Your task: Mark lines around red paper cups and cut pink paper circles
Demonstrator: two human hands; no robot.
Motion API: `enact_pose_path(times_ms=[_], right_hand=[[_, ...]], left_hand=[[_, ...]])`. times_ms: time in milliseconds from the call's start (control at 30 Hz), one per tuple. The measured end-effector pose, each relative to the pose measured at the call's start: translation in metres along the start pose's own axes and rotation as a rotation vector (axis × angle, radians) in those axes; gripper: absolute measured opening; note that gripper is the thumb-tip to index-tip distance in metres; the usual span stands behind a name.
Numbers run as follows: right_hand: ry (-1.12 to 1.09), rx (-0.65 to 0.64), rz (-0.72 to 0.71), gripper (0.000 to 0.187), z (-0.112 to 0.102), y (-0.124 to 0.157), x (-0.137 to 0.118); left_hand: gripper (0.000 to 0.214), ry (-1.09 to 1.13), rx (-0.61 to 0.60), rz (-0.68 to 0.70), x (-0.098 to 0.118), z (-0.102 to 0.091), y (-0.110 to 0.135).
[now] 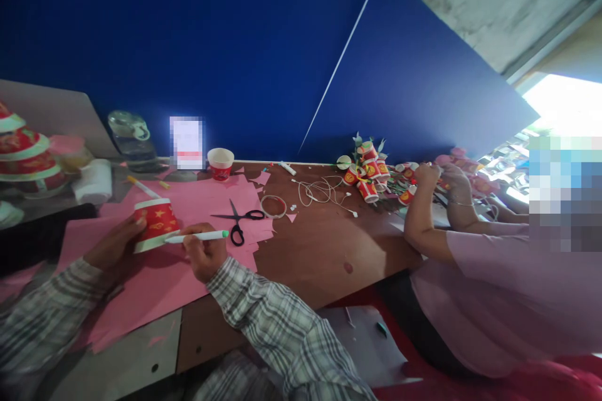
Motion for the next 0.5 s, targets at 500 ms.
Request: enact_pose_path(times_ms=[500], right_hand=[[-0.053, -0.006, 0.032, 0.028, 0.0004, 0.0006, 0.0018]], left_hand=[[0.045, 0.032, -0.051, 0.009, -0.0010, 0.0022, 0.0000]])
Point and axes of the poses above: each hand's wrist, its own y-axis away from the middle knuckle, its own z-axis out of the palm, x = y × z, the point moved 3 cm from there along -y, towards the middle knuckle, and after that the axes turned 9 degrees about -y, right-handed, at the moved point
